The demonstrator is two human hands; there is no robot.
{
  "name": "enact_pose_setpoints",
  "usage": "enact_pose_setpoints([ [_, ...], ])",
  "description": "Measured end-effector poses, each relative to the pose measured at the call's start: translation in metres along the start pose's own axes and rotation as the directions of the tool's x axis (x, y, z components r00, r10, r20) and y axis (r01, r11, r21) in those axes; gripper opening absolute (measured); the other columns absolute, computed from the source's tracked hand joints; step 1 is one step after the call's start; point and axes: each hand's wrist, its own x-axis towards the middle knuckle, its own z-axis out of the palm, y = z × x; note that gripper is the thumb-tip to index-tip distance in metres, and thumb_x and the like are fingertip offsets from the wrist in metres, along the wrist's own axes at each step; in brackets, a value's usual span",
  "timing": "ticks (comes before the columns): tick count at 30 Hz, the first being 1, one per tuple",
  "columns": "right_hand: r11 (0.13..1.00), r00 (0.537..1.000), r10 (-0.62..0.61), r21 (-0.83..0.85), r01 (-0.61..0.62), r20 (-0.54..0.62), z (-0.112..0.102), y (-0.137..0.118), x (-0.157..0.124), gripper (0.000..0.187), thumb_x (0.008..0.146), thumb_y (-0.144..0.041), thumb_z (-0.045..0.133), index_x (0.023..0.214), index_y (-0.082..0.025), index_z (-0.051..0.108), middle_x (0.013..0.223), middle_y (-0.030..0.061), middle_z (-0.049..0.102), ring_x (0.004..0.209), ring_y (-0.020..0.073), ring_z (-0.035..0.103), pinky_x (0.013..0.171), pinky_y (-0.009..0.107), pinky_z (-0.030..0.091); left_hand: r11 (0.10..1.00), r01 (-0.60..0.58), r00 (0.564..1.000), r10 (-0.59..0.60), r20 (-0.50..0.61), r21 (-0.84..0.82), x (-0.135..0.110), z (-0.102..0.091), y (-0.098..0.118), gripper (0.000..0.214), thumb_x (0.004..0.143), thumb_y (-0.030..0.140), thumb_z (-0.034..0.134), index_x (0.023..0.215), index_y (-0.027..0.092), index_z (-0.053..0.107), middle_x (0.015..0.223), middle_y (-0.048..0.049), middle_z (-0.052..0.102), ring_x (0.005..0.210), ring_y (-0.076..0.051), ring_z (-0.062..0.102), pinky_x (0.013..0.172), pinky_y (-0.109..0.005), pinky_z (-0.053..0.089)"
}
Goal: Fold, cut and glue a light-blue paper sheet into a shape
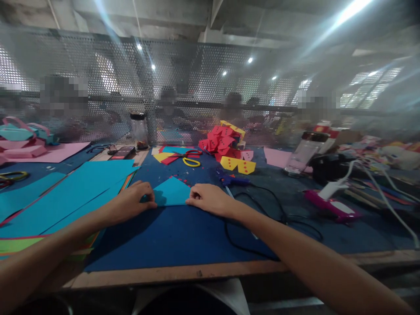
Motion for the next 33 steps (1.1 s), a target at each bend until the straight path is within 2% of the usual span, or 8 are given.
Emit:
enact_pose_setpoints([
  [9,0.999,0.999,-0.04,0.01,0.04,-0.003,-0.002,0.0,-0.001,0.021,0.089,-0.037,0.064,0.084,-0.018,0.069,0.09,0.0041,0.07,0.08,0.0163,0.061,0.064,0.024,0.035,0.995,-0.098,0.995,0.098,0.008,0.018,-0.002,-0.004,0.001,0.023,0.092,0.04,0.056,0.08,0.021,0.06,0.087,-0.0031,0.062,0.092,-0.022,0.054,0.083,-0.034,0.04],
  [20,0.996,0.996,-0.072,0.056,0.07,0.047,-0.007,0.005,-0.002,0.022,0.089,-0.038,0.065,0.089,-0.017,0.071,0.091,0.0047,0.071,0.084,0.0176,0.062,0.068,0.024,0.038,1.0,0.018,0.994,-0.017,0.108,-0.004,-0.004,-0.016,0.004,0.023,0.088,0.04,0.056,0.08,0.021,0.064,0.086,-0.0041,0.063,0.088,-0.022,0.056,0.081,-0.034,0.042],
  [26,0.986,0.989,-0.131,0.116,0.123,0.062,-0.011,0.01,-0.004,0.018,0.088,-0.034,0.066,0.087,-0.017,0.072,0.091,0.0041,0.069,0.083,0.0169,0.061,0.07,0.024,0.04,1.0,0.017,0.995,-0.016,0.095,-0.013,-0.005,-0.016,0.004,0.023,0.087,0.041,0.056,0.079,0.021,0.063,0.084,-0.0039,0.062,0.086,-0.022,0.057,0.078,-0.032,0.043],
  [30,0.979,0.982,-0.187,0.089,0.185,0.011,-0.011,0.011,-0.007,0.014,0.087,-0.03,0.067,0.085,-0.016,0.072,0.092,0.0045,0.064,0.082,0.0156,0.058,0.071,0.024,0.04,1.0,0.0,0.997,0.001,0.076,-0.015,-0.005,-0.016,0.003,0.025,0.088,0.043,0.055,0.078,0.021,0.063,0.083,-0.0037,0.062,0.085,-0.022,0.057,0.077,-0.032,0.044],
  [33,0.976,0.978,-0.208,0.071,0.206,0.023,-0.013,0.012,-0.009,0.012,0.086,-0.027,0.066,0.084,-0.016,0.071,0.088,0.0035,0.064,0.078,0.0149,0.058,0.068,0.024,0.039,1.0,0.0,0.997,0.001,0.071,-0.017,-0.005,-0.018,0.003,0.027,0.088,0.045,0.056,0.077,0.022,0.063,0.083,-0.0034,0.063,0.085,-0.022,0.058,0.076,-0.032,0.044],
])
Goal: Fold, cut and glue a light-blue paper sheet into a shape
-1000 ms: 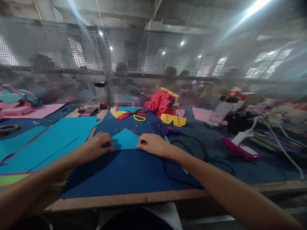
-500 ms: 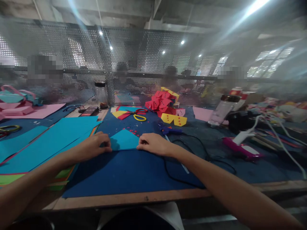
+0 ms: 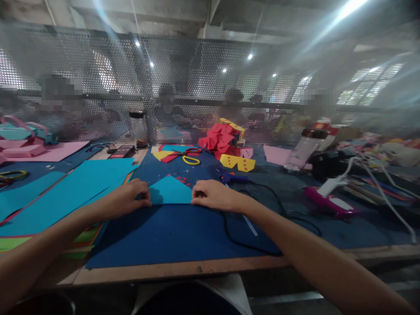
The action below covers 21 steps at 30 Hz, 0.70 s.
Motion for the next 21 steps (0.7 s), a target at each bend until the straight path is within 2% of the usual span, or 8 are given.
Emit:
enact_pose_setpoints([
  [7,0.996,0.996,-0.019,0.086,0.011,0.085,-0.0093,0.0018,-0.0035,0.01,0.083,-0.024,0.069,0.088,-0.015,0.07,0.091,0.0037,0.065,0.079,0.0142,0.06,0.068,0.023,0.042,1.0,0.016,0.999,-0.017,0.035,0.005,0.0006,-0.0043,0.0002,0.023,0.085,0.042,0.059,0.078,0.021,0.063,0.083,-0.0028,0.064,0.084,-0.022,0.058,0.076,-0.032,0.044],
  [14,1.0,0.999,0.008,0.015,-0.009,0.049,-0.0084,0.0038,-0.0026,0.012,0.084,-0.027,0.069,0.084,-0.016,0.071,0.091,0.0045,0.068,0.079,0.0154,0.061,0.068,0.024,0.041,1.0,-0.001,1.0,0.001,0.017,0.001,0.0,-0.0008,-0.0067,0.026,0.086,0.046,0.058,0.078,0.022,0.063,0.083,-0.0025,0.065,0.083,-0.021,0.059,0.075,-0.03,0.044],
  [21,0.996,0.993,0.084,0.025,-0.086,0.081,-0.0078,0.0053,-0.0002,0.015,0.086,-0.031,0.065,0.086,-0.017,0.073,0.089,0.0038,0.073,0.079,0.0167,0.064,0.066,0.024,0.04,1.0,0.017,0.999,-0.017,0.042,-0.01,0.0002,-0.001,-0.0088,0.027,0.086,0.046,0.058,0.08,0.021,0.063,0.085,-0.003,0.064,0.083,-0.021,0.058,0.075,-0.031,0.043],
])
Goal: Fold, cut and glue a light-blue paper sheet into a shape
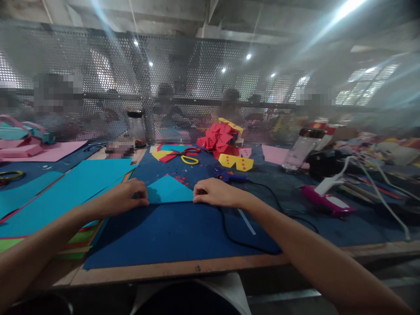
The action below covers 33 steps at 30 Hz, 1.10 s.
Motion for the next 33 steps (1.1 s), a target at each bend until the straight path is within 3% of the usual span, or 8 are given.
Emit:
enact_pose_setpoints([
  [10,0.988,0.989,0.149,-0.05,-0.149,-0.011,-0.0002,-0.0012,0.0024,0.024,0.086,-0.041,0.063,0.084,-0.019,0.073,0.08,0.0028,0.072,0.07,0.0157,0.061,0.056,0.024,0.033,1.0,0.021,1.0,-0.021,0.01,0.016,0.0015,-0.0012,0.003,0.026,0.086,0.045,0.059,0.08,0.02,0.063,0.085,-0.0032,0.065,0.085,-0.022,0.058,0.076,-0.031,0.042],
  [33,0.972,0.975,0.221,-0.083,-0.218,0.023,-0.0009,0.0,0.0044,0.03,0.084,-0.048,0.063,0.079,-0.019,0.066,0.077,0.0021,0.068,0.069,0.0147,0.058,0.055,0.026,0.028,0.998,0.051,0.998,-0.052,0.029,0.049,0.0031,-0.0038,-0.0003,0.03,0.081,0.05,0.061,0.076,0.02,0.063,0.081,-0.0031,0.064,0.08,-0.021,0.057,0.07,-0.028,0.04],
])
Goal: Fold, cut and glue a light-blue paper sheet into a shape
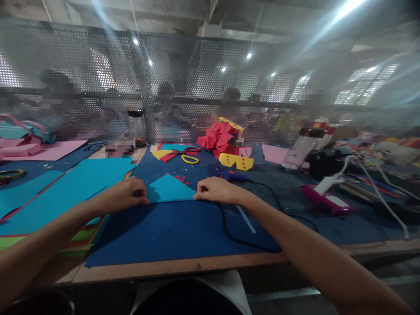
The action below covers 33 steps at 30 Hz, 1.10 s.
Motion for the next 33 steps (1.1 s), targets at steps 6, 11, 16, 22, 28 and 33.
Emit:
enact_pose_setpoints([
  [6,1.0,1.0,0.006,0.011,-0.006,0.008,0.0,0.001,0.001,0.03,0.083,-0.049,0.063,0.079,-0.019,0.067,0.078,0.0021,0.069,0.068,0.0146,0.058,0.056,0.025,0.029,0.997,0.068,0.995,-0.067,0.075,-0.021,-0.002,-0.009,-0.001,0.03,0.078,0.05,0.064,0.077,0.02,0.065,0.083,-0.0032,0.064,0.083,-0.022,0.058,0.074,-0.03,0.041],
  [11,1.0,1.0,-0.012,0.016,0.012,0.001,0.001,0.003,0.002,0.031,0.083,-0.05,0.063,0.08,-0.019,0.068,0.077,0.0019,0.069,0.068,0.0146,0.058,0.055,0.025,0.028,0.997,0.069,0.991,-0.065,0.12,-0.032,-0.004,-0.015,-0.008,0.029,0.078,0.05,0.064,0.075,0.021,0.067,0.084,-0.0027,0.066,0.083,-0.021,0.059,0.073,-0.029,0.041],
  [16,1.0,1.0,-0.008,0.012,0.008,0.007,0.0,0.003,0.002,0.03,0.084,-0.049,0.063,0.08,-0.019,0.067,0.076,0.0022,0.069,0.067,0.0144,0.058,0.055,0.025,0.029,0.996,0.082,0.985,-0.074,0.158,-0.043,-0.004,-0.02,-0.014,0.028,0.077,0.049,0.066,0.073,0.021,0.068,0.082,-0.0022,0.067,0.083,-0.022,0.06,0.074,-0.03,0.041],
  [22,1.0,1.0,-0.003,0.005,0.003,0.008,-0.001,0.001,0.001,0.031,0.084,-0.049,0.063,0.08,-0.019,0.068,0.078,0.0026,0.069,0.069,0.0151,0.059,0.056,0.025,0.029,0.992,0.112,0.979,-0.1,0.18,-0.055,-0.007,-0.025,-0.016,0.028,0.073,0.049,0.069,0.07,0.022,0.067,0.079,-0.0014,0.067,0.085,-0.023,0.061,0.072,-0.028,0.041],
  [28,1.0,1.0,-0.01,0.012,0.01,0.008,0.0,0.002,0.001,0.031,0.084,-0.049,0.063,0.08,-0.019,0.067,0.078,0.003,0.069,0.069,0.0147,0.058,0.055,0.025,0.029,0.992,0.119,0.97,-0.107,0.217,-0.044,-0.008,-0.029,-0.022,0.028,0.072,0.05,0.069,0.07,0.022,0.068,0.08,-0.0016,0.067,0.088,-0.024,0.061,0.072,-0.028,0.041],
  [33,1.0,1.0,-0.022,0.017,0.022,0.001,0.001,0.004,0.003,0.032,0.083,-0.05,0.062,0.08,-0.019,0.068,0.077,0.0024,0.069,0.069,0.0151,0.058,0.056,0.025,0.03,0.989,0.143,0.961,-0.13,0.244,-0.037,-0.011,-0.034,-0.023,0.027,0.073,0.049,0.068,0.071,0.022,0.068,0.081,-0.0018,0.068,0.083,-0.023,0.061,0.068,-0.028,0.041],
])
